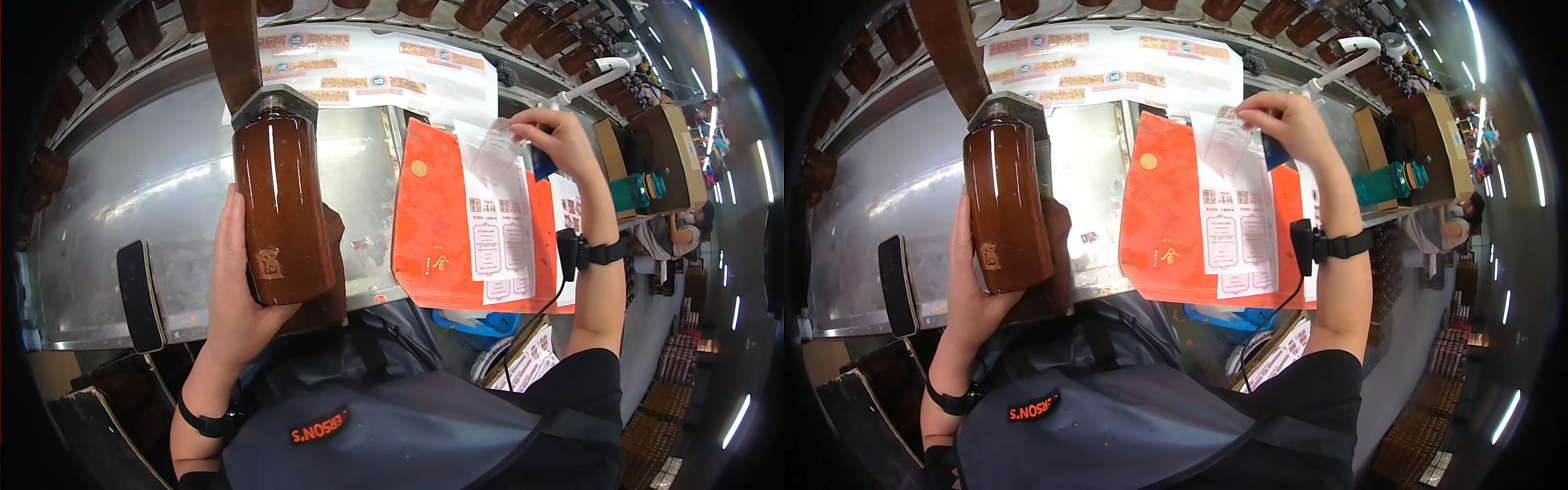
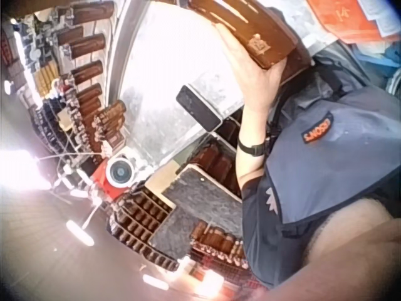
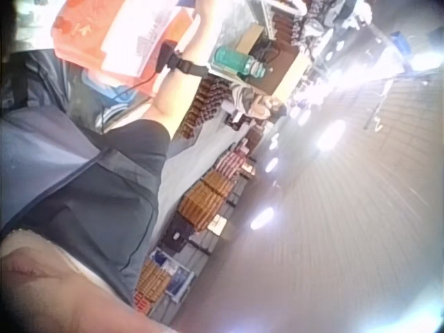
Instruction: Applying decorative labels and security seals to ceramic bottles on an assembly line.
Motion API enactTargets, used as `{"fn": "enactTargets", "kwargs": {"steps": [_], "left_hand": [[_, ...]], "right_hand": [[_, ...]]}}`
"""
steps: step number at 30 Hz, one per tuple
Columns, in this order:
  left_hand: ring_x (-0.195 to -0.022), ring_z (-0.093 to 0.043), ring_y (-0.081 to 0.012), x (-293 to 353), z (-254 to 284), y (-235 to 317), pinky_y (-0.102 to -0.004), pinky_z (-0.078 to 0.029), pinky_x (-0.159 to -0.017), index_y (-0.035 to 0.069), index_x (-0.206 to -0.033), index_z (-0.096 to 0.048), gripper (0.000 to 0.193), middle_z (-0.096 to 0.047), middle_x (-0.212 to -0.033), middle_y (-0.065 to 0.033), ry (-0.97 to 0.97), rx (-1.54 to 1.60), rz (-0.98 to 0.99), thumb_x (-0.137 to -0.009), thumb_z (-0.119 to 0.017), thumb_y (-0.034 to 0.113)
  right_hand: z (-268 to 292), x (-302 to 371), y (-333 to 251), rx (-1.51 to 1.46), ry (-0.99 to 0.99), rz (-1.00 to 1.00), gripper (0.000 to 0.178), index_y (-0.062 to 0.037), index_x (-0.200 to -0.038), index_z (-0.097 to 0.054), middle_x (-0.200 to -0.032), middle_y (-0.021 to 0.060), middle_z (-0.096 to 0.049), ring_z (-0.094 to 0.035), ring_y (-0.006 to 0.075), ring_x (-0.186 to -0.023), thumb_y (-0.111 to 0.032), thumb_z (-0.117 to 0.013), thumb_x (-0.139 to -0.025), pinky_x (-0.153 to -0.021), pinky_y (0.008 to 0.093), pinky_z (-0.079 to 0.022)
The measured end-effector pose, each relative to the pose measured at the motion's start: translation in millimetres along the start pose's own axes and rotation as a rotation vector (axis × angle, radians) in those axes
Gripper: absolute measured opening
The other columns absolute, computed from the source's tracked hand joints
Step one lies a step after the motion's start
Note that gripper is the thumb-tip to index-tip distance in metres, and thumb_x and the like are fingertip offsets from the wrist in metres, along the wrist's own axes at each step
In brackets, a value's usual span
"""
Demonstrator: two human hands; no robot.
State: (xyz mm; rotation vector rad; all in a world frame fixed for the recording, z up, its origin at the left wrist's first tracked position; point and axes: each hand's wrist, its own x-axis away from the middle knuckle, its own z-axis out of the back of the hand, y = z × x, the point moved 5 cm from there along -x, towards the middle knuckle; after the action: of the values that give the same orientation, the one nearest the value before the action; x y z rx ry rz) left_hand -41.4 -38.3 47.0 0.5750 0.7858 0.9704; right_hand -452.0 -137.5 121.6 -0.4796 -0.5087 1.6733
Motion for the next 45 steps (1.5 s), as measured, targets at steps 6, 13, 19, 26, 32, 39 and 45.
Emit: {"fn": "enactTargets", "kwargs": {"steps": [6, 13, 19, 26, 32, 39, 45], "left_hand": [[-0.141, -0.025, -0.0399, -6.1, 3.6, 18.4, -0.045, -0.027, -0.113, 0.003, -0.151, -0.017, 0.106, -0.019, -0.154, -0.0246, 0.047, -0.128, -0.085, -0.069, -0.083, 0.02], [-0.138, -0.03, -0.0424, -11.3, 3.8, 15.3, -0.0456, -0.032, -0.11, 0.001, -0.15, -0.016, 0.116, -0.018, -0.154, -0.0265, 0.031, -0.199, -0.11, -0.063, -0.088, 0.027], [-0.138, -0.032, -0.0368, -8.8, 3.5, -3.7, -0.0424, -0.03, -0.113, -0.002, -0.15, -0.011, 0.125, -0.025, -0.151, -0.0234, -0.077, 0.101, 0.041, -0.06, -0.09, 0.032], [-0.138, -0.034, -0.0302, -2.6, 0.0, -13.7, -0.0401, -0.032, -0.113, 0.001, -0.151, -0.012, 0.124, -0.026, -0.152, -0.018, -0.033, 0.087, 0.069, -0.06, -0.091, 0.031], [-0.138, -0.035, -0.0308, -3.3, 1.4, -12.1, -0.0401, -0.032, -0.113, 0.001, -0.151, -0.013, 0.116, -0.027, -0.151, -0.0188, -0.021, 0.081, 0.059, -0.065, -0.088, 0.024], [-0.137, -0.035, -0.0327, -0.8, -0.5, -10.0, -0.041, -0.034, -0.111, -0.001, -0.15, -0.014, 0.113, -0.028, -0.151, -0.0208, -0.029, 0.069, 0.04, -0.067, -0.086, 0.025], [-0.137, -0.035, -0.0317, 2.4, -0.2, -12.2, -0.0406, -0.033, -0.111, -0.001, -0.151, -0.013, 0.113, -0.028, -0.151, -0.0202, -0.046, 0.049, 0.073, -0.068, -0.086, 0.025]], "right_hand": [[25.9, -32.2, 95.7, -0.267, 0.007, -0.214, 0.017, 0.0022, -0.091, -0.07, -0.08, 0.0034, -0.068, -0.062, 0.0085, -0.075, -0.014, -0.069, -0.086, -0.071, 0.0219, -0.047], [8.6, -33.3, 273.0, 0.158, 0.09, -0.506, 0.014, -0.0006, -0.076, -0.072, -0.068, 0.0061, -0.068, -0.06, 0.0115, -0.061, -0.015, -0.072, -0.075, -0.062, 0.0264, -0.047], [18.2, -46.5, 222.3, 0.204, 0.199, -0.426, 0.016, -0.0024, -0.083, -0.073, -0.068, 0.0014, -0.068, -0.062, 0.01, -0.065, -0.017, -0.071, -0.076, -0.062, 0.025, -0.046], [42.2, -32.5, 78.1, 0.03, 0.19, -0.233, 0.02, 0.0007, -0.095, -0.07, -0.077, 0.0043, -0.07, -0.063, 0.0086, -0.069, -0.016, -0.069, -0.085, -0.064, 0.0226, -0.046], [31.4, -12.6, 13.1, -0.22, 0.051, -0.129, 0.025, 0.0033, -0.107, -0.068, -0.085, 0.0047, -0.07, -0.063, 0.0087, -0.076, -0.013, -0.067, -0.087, -0.073, 0.0227, -0.049], [-31.3, -31.6, 62.6, -0.231, -0.111, -0.218, 0.025, 0.0001, -0.103, -0.071, -0.078, 0.0035, -0.068, -0.06, 0.0071, -0.069, -0.016, -0.069, -0.085, -0.063, 0.0224, -0.046], [-55.6, -29.0, 84.8, 0.155, 0.069, -0.286, 0.031, -0.0028, -0.096, -0.071, -0.068, -0.0017, -0.058, -0.051, 0.0071, -0.064, -0.029, -0.076, -0.08, -0.057, 0.0246, -0.04]]}}
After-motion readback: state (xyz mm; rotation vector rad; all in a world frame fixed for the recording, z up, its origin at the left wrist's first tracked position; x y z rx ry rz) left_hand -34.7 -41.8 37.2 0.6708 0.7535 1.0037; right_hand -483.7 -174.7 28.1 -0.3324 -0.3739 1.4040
